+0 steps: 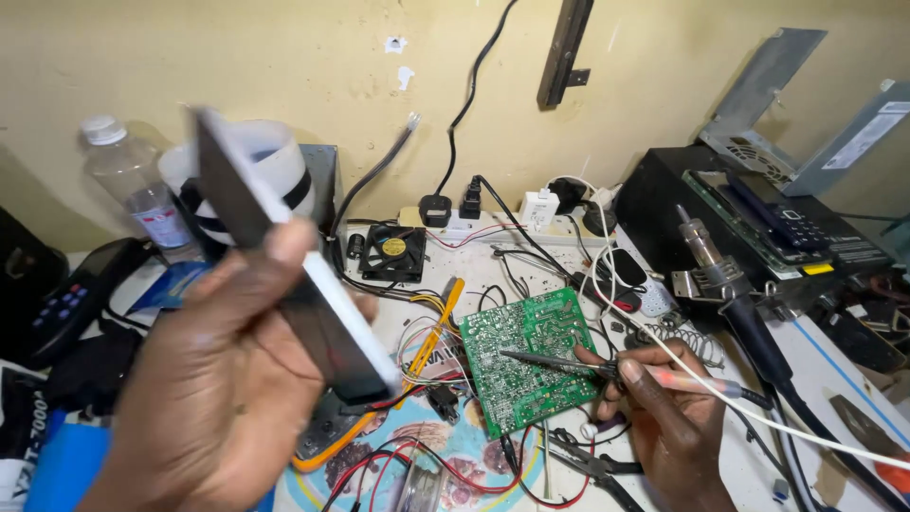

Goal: Soldering components onto a circuit board and testing with a multimeter

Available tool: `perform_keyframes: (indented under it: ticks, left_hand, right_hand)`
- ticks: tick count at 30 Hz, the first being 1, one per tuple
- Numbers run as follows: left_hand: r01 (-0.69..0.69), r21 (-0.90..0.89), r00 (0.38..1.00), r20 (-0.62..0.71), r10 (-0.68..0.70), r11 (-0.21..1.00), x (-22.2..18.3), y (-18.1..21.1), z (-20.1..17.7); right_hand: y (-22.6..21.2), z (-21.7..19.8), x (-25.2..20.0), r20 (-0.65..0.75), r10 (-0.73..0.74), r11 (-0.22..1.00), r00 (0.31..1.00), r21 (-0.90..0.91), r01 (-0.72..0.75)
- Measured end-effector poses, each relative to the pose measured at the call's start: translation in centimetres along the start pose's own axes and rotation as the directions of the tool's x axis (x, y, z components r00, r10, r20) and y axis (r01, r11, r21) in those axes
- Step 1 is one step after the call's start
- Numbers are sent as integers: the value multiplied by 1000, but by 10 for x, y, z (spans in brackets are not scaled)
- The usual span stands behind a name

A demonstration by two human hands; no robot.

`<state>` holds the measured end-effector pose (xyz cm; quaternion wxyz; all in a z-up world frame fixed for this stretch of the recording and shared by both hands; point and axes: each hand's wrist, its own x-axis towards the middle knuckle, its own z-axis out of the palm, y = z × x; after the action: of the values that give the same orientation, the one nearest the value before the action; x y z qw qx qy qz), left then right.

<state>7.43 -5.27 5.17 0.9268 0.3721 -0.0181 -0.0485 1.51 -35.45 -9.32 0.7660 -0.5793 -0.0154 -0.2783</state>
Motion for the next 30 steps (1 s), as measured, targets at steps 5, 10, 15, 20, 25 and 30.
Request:
perform_keyframes:
  ticks: [5,10,15,20,25,30]
  left_hand:
    - [300,-61,862,-410,-298,952,-7,6,72]
    - [493,-73,819,-298,-490,867,-5,0,71]
    - [386,50,915,-144,-376,921,-2,-26,32]
    - [288,106,954,-115,-275,952,-2,-31,31]
    - [91,17,963,254,-92,996,7,-54,-8]
    - [246,94,969,-44,-242,965,1,-38,22]
  right_hand:
    - [4,-3,-1,-26,30,999,999,13,-29]
    - [3,-3,0,-41,49,999,998,13,-49]
    - [5,-6,-1,-63,79,997,995,23,-78]
    - [2,-2,-1,-41,54,998,998,33,-53]
    - [0,-1,0,-25,55,998,998,19,-54]
    - [4,-4,1,8,12,1000,1000,26,-12]
